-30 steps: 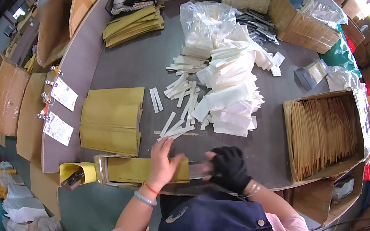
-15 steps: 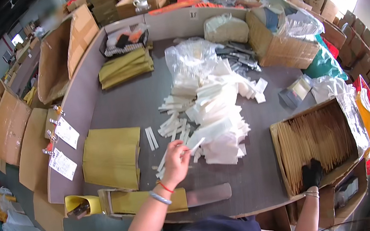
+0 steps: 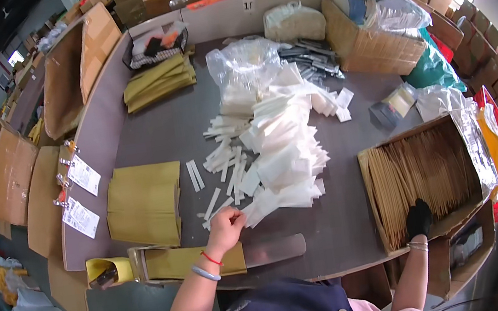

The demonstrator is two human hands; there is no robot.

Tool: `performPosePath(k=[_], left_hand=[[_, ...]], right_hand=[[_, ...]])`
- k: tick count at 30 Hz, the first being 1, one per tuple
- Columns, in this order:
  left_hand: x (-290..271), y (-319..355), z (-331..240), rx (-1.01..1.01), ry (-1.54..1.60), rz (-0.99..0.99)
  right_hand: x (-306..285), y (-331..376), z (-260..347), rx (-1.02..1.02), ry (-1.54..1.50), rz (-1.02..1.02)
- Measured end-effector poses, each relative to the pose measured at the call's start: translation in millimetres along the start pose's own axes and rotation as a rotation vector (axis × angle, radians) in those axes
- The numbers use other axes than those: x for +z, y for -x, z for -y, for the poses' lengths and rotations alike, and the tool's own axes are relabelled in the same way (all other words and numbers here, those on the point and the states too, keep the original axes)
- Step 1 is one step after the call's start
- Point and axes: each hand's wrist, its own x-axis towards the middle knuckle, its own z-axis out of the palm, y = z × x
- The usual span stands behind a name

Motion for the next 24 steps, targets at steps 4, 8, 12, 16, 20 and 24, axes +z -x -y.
performPosePath(k=[4, 8, 12, 16, 20, 24], left_hand=[[3.0, 19.9, 1.0, 0.202, -0.185, -0.151], [4.6, 24.9, -3.7, 0.254, -0.287, -0.178], [0.6, 30.4, -13.2, 0.390, -0.342, -0.165], [-19.9, 48.1, -39.3, 0.279, -0.037, -0.060], [-9.4, 68.8, -48.6, 0.146, 0.110, 0.178], [15.7, 78.6, -35.4, 0.460, -0.481, 0.120]], right_hand=[[-2.0, -1.2, -2.9, 0.039, 0.049, -0.053], [-18.2, 11.5, 18.4, 0.094, -0.305, -0.221], [0.4, 48.7, 45.8, -0.097, -0.364, -0.368], [-0.9, 66.9, 68.1, -0.082, -0.594, -0.442], [-4.0, 114.0, 124.2, 0.055, -1.534, -0.048], [72.5, 153.4, 143.5, -0.156, -1.079, 0.175]])
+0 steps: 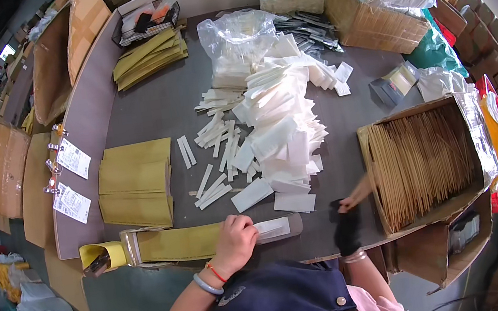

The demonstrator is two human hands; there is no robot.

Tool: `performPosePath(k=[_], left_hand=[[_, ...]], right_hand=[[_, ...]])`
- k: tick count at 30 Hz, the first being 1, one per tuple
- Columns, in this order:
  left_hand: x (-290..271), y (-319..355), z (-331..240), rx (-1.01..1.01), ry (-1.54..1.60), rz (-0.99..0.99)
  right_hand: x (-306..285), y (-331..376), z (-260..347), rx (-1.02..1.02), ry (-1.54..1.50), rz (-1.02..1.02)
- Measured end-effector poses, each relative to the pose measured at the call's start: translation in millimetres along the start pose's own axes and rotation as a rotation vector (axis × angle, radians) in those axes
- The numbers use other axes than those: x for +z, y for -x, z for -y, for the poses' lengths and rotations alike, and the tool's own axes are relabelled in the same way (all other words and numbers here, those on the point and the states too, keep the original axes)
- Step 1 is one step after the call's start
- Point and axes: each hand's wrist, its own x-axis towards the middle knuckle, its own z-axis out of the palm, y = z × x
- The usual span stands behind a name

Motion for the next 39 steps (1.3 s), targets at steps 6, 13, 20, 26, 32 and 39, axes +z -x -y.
performPosePath(k=[6, 13, 20, 26, 32, 39], left_hand=[[5.5, 4.5, -1.3, 0.096, -0.110, -0.107], [-25.5, 25.6, 12.0, -0.056, 0.025, -0.100], [-7.2, 20.7, 3.1, -0.020, -0.026, 0.060], [-4.1, 18.2, -1.3, -0.052, -0.024, 0.078], [-2.5, 7.7, 7.0, 0.081, -0.103, 0.110], [-80.9, -31.5, 7.8, 0.270, -0.143, 0.372]], right_hand=[[-1.5, -1.3, 26.0, -0.006, 0.158, 0.299], [-13.7, -18.2, 69.3, -0.544, 0.481, 0.633], [34.9, -11.1, 50.9, -0.639, 0.376, 0.738], [31.7, -1.2, 43.7, -0.391, 0.558, 0.627], [68.3, 11.7, 101.6, -0.376, 0.252, 0.808], [28.3, -15.9, 122.5, -0.671, 0.696, 0.677]])
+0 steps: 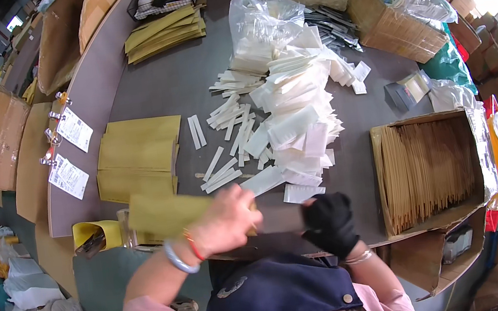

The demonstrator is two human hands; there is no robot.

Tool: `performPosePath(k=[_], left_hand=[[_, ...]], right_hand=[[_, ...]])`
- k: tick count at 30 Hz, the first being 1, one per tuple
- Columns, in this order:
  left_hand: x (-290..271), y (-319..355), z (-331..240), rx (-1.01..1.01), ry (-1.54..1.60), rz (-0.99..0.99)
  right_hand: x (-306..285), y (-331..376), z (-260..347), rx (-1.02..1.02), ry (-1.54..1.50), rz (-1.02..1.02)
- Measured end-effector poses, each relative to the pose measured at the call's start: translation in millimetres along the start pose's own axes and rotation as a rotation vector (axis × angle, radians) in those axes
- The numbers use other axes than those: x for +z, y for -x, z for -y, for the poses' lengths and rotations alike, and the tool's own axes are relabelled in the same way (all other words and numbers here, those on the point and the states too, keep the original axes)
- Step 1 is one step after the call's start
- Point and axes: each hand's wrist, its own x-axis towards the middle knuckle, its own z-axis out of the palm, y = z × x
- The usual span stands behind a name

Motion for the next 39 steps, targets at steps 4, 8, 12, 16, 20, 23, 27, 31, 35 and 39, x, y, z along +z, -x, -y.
performPosePath(k=[4, 8, 12, 16, 20, 23, 27, 31, 35, 39], left_hand=[[-29.1, 25.8, 65.3, -0.143, -0.201, -0.306], [56.0, 45.4, 28.0, -0.568, 0.009, -0.566], [111.3, 44.1, -0.4, -0.810, 0.091, -0.531], [112.3, 47.6, 6.1, -0.773, 0.180, -0.568], [110.9, 47.0, 5.6, -0.789, 0.188, -0.557], [111.4, 45.0, 1.8, -0.776, 0.199, -0.557], [91.9, 37.5, 21.2, -0.661, 0.192, -0.493], [88.1, 7.3, 89.1, -0.617, 0.282, -0.788], [75.4, -5.9, 122.9, -0.844, 0.054, -0.557], [70.6, -9.6, 109.0, -0.659, 0.132, -0.602]], right_hand=[[-17.2, 10.4, -17.2, 0.129, -0.004, -0.147], [-15.9, 13.2, -8.8, 0.119, 0.040, -0.060], [-21.3, 12.9, -3.7, 0.110, 0.064, 0.045], [-23.8, 13.5, -8.7, 0.057, 0.073, 0.088], [-13.6, 10.0, -9.0, -0.004, -0.031, 0.110], [30.4, -6.4, 7.0, -0.058, -0.145, 0.129], [60.4, -26.9, 25.7, -0.171, -0.150, -0.022], [23.8, 3.7, -24.5, 0.011, -0.033, -0.347], [-12.4, 71.5, -129.0, 0.532, -0.121, -0.549], [-64.6, 121.4, -184.5, 0.823, 0.311, -0.625]])
